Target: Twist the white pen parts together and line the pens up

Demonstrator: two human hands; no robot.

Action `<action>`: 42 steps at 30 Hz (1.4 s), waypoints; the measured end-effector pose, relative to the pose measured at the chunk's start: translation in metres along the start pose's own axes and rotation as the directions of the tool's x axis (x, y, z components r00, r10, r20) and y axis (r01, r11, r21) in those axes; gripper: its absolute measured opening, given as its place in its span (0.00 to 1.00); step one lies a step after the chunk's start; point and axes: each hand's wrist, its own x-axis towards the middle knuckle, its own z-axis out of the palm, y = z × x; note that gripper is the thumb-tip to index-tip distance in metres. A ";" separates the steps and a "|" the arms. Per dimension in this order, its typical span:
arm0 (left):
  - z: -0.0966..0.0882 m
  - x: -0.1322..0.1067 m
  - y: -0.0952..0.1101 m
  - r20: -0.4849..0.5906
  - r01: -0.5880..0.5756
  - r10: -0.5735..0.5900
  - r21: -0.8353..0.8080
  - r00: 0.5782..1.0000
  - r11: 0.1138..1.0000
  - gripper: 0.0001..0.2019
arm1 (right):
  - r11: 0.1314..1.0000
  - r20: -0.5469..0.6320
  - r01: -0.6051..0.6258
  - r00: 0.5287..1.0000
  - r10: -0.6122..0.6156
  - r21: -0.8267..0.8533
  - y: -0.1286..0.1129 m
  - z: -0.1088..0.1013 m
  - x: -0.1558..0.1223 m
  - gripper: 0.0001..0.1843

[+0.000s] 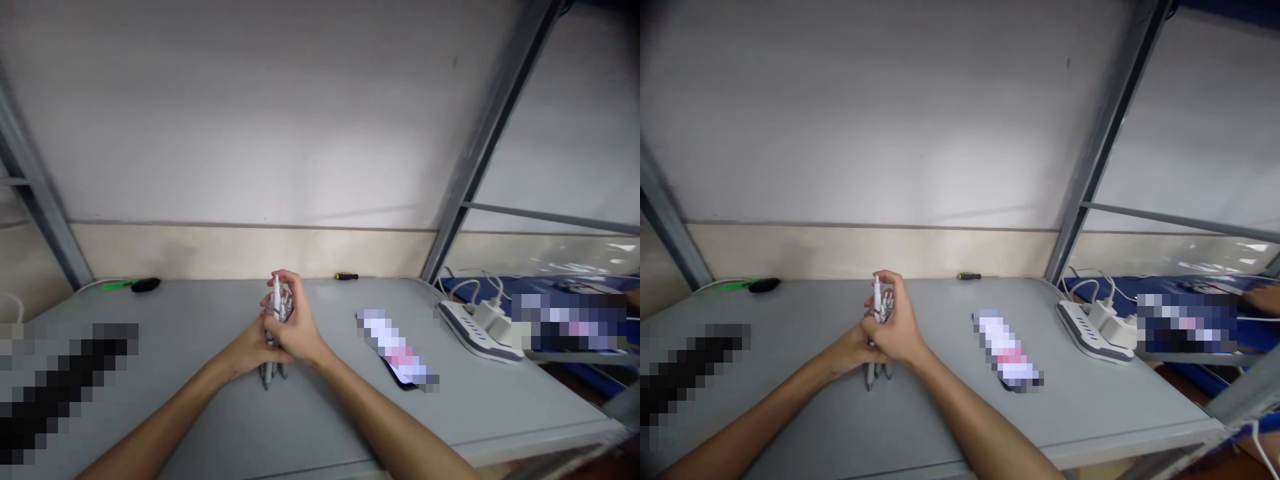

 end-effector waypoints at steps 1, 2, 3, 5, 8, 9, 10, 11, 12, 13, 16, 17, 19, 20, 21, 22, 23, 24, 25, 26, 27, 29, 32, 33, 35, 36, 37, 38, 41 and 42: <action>0.001 0.000 0.001 0.010 0.002 -0.002 -0.014 1.000 1.000 0.29 | 1.000 0.003 -0.003 1.000 0.003 0.006 0.000 0.000 0.000 0.36; 0.001 -0.001 0.002 0.020 0.005 -0.005 -0.026 1.000 1.000 0.28 | 1.000 0.005 -0.003 1.000 0.003 0.001 0.000 0.000 0.000 0.35; 0.002 -0.001 0.003 0.028 0.012 -0.011 -0.036 1.000 0.999 0.27 | 1.000 0.007 0.001 1.000 -0.001 -0.008 0.000 -0.001 0.000 0.35; 0.004 -0.002 0.005 0.044 0.032 -0.030 -0.049 0.999 0.998 0.26 | 1.000 0.009 0.013 1.000 -0.013 -0.025 -0.001 -0.001 0.000 0.35; 0.004 -0.003 0.007 0.044 0.071 -0.069 -0.045 0.997 0.997 0.23 | 0.998 0.006 0.034 0.999 -0.034 -0.044 -0.004 -0.001 -0.001 0.33; 0.004 -0.004 0.007 0.040 0.080 -0.079 -0.037 0.996 0.996 0.22 | 0.998 0.002 0.040 0.999 -0.040 -0.052 -0.005 -0.001 -0.001 0.32; 0.003 -0.004 0.006 0.037 0.086 -0.085 -0.029 0.996 0.996 0.22 | 0.997 -0.002 0.045 0.999 -0.046 -0.060 -0.006 0.000 -0.001 0.30; 0.003 -0.004 0.006 0.037 0.090 -0.089 -0.022 0.995 0.996 0.22 | 0.996 -0.006 0.050 0.999 -0.050 -0.069 -0.006 0.000 0.000 0.29; 0.003 -0.004 0.006 0.039 0.090 -0.089 -0.019 0.995 0.996 0.22 | 0.996 -0.009 0.053 0.999 -0.054 -0.077 -0.007 0.000 0.000 0.28; 0.003 -0.004 0.006 0.041 0.088 -0.087 -0.020 0.995 0.996 0.23 | 0.995 -0.011 0.056 0.998 -0.057 -0.084 -0.008 0.000 0.000 0.27; 0.004 -0.005 0.006 0.035 0.084 -0.082 -0.036 0.996 0.996 0.24 | 0.993 -0.017 0.066 0.998 -0.068 -0.094 -0.009 0.000 0.000 0.26; 0.004 -0.005 0.007 0.030 0.086 -0.085 -0.038 0.996 0.996 0.24 | 0.993 -0.019 0.068 0.997 -0.070 -0.095 -0.009 0.000 -0.001 0.26; 0.005 -0.005 0.007 0.025 0.095 -0.094 -0.033 0.995 0.995 0.24 | 0.993 -0.021 0.067 0.997 -0.069 -0.094 -0.009 0.000 -0.001 0.26; 0.005 -0.006 0.008 0.025 0.097 -0.097 -0.026 0.995 0.995 0.23 | 0.993 -0.021 0.065 0.997 -0.068 -0.095 -0.009 0.000 -0.001 0.26; 0.005 -0.006 0.008 0.027 0.097 -0.096 -0.018 0.995 0.995 0.23 | 0.993 -0.021 0.062 0.998 -0.064 -0.096 -0.009 0.000 -0.001 0.26; 0.006 -0.006 0.009 0.029 0.094 -0.094 -0.009 0.995 0.996 0.21 | 0.993 -0.023 0.058 0.998 -0.060 -0.100 -0.009 0.000 -0.001 0.26; 0.006 -0.007 0.010 0.028 0.090 -0.090 -0.001 0.996 0.996 0.20 | 0.993 -0.028 0.053 0.998 -0.056 -0.107 -0.009 0.000 -0.001 0.26; 0.007 -0.007 0.011 0.025 0.086 -0.086 0.006 0.996 0.996 0.18 | 0.992 -0.034 0.049 0.998 -0.053 -0.120 -0.010 -0.001 0.000 0.27; 0.008 -0.007 0.012 0.024 0.079 -0.079 0.010 0.997 0.997 0.16 | 0.989 -0.042 0.049 0.998 -0.055 -0.138 -0.010 -0.002 0.000 0.27; 0.009 -0.007 0.012 0.027 0.070 -0.071 0.014 0.997 0.997 0.14 | 0.986 -0.048 0.053 0.997 -0.061 -0.157 -0.010 -0.003 0.000 0.27; 0.010 -0.007 0.013 0.032 0.060 -0.060 0.020 0.998 0.998 0.12 | 0.983 -0.049 0.062 0.996 -0.072 -0.171 -0.011 -0.004 0.001 0.27; 0.011 -0.007 0.013 0.030 0.031 -0.033 0.048 0.999 0.998 0.09 | 0.983 -0.017 0.088 0.996 -0.092 -0.159 -0.011 -0.005 0.002 0.27; 0.012 -0.006 0.010 -0.013 -0.015 0.017 0.119 1.000 0.993 0.08 | 0.993 0.063 0.100 0.993 -0.096 -0.065 -0.012 -0.005 0.002 0.28; 0.011 -0.006 0.009 -0.022 -0.029 0.033 0.144 0.999 0.989 0.08 | 0.994 0.080 0.096 0.992 -0.092 -0.045 -0.013 -0.004 0.001 0.28; 0.010 -0.006 0.008 -0.018 -0.050 0.054 0.184 0.998 0.982 0.09 | 0.994 0.087 0.099 0.992 -0.094 -0.055 -0.015 -0.003 0.001 0.26; 0.009 -0.006 0.007 -0.015 -0.060 0.064 0.199 0.998 0.978 0.11 | 0.992 0.083 0.106 0.991 -0.100 -0.073 -0.016 -0.003 0.000 0.26; 0.008 -0.005 0.007 -0.016 -0.070 0.075 0.209 0.997 0.975 0.12 | 0.989 0.079 0.117 0.991 -0.110 -0.091 -0.017 -0.003 0.000 0.26; 0.008 -0.005 0.007 -0.024 -0.080 0.087 0.216 0.996 0.973 0.13 | 0.986 0.076 0.128 0.990 -0.121 -0.103 -0.018 -0.003 0.000 0.26; 0.008 -0.005 0.008 -0.049 -0.108 0.123 0.242 0.991 0.964 0.14 | 0.983 0.087 0.145 0.987 -0.136 -0.110 -0.020 -0.005 0.001 0.27; 0.008 -0.005 0.008 -0.050 -0.118 0.135 0.254 0.990 0.960 0.13 | 0.983 0.094 0.143 0.987 -0.133 -0.113 -0.020 -0.005 0.001 0.27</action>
